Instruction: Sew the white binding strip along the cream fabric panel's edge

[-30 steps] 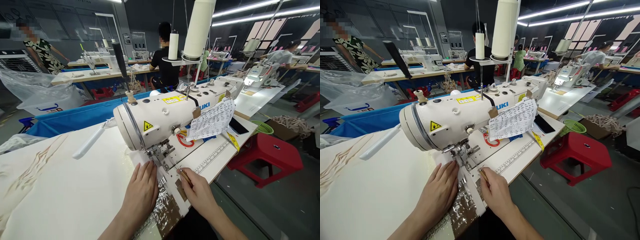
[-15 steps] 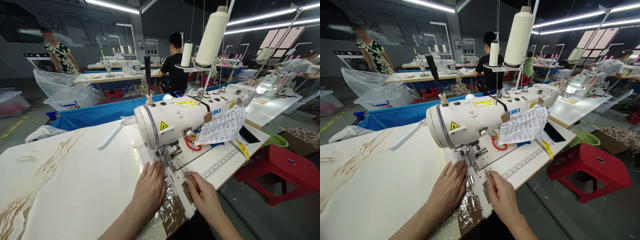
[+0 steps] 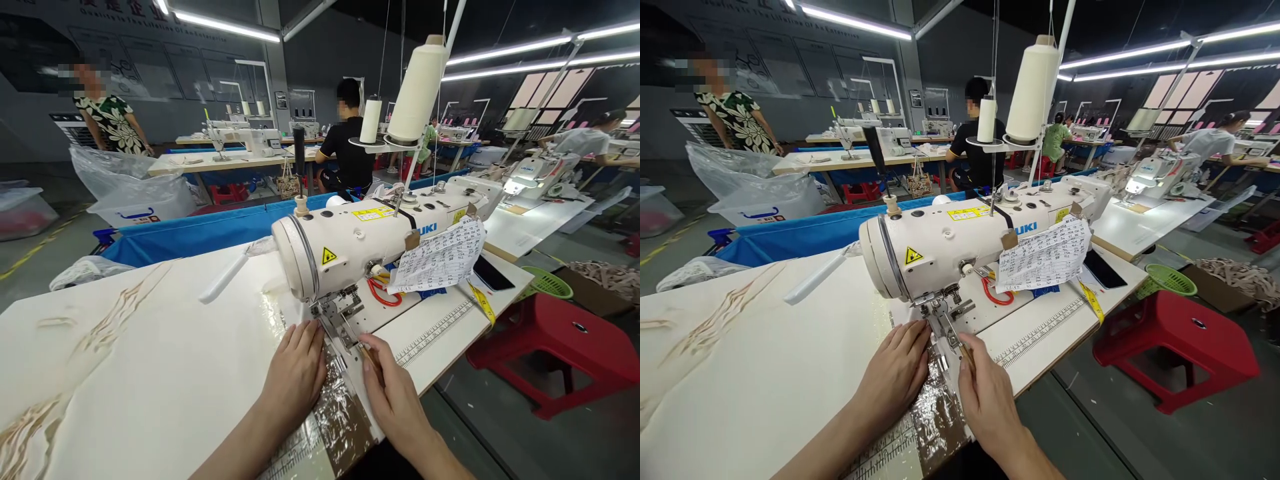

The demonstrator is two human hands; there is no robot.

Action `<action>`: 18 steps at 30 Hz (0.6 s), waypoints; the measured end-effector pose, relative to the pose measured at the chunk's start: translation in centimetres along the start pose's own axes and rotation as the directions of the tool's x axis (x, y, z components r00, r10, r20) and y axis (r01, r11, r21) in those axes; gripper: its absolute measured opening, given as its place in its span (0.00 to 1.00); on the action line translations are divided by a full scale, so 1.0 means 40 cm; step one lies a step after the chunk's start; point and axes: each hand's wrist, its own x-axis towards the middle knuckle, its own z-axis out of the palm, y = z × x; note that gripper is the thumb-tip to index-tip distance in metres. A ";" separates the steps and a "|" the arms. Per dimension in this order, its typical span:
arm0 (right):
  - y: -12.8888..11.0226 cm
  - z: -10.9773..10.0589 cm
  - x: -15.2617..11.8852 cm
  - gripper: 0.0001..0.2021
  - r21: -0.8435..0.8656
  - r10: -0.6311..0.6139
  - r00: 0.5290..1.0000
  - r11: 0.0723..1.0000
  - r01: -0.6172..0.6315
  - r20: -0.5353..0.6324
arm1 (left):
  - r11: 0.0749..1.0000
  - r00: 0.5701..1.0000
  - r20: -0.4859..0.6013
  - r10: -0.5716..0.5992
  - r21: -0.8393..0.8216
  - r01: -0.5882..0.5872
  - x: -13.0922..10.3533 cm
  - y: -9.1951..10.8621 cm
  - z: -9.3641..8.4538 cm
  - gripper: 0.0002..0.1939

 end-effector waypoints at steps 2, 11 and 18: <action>-0.014 0.017 0.013 0.14 -0.003 -0.081 0.996 0.997 0.082 0.027 | 0.999 1.000 0.010 -0.026 -0.036 0.027 0.005 -0.005 -0.002 0.18; -0.034 0.074 0.042 0.16 -0.296 -0.271 0.948 0.903 0.310 0.166 | 0.994 0.998 -0.058 0.001 -0.113 -0.008 0.005 -0.027 0.005 0.18; -0.024 0.077 0.048 0.17 -0.321 -0.325 0.917 0.864 0.387 0.230 | 0.988 0.998 -0.051 -0.027 -0.152 0.019 0.001 -0.025 0.013 0.18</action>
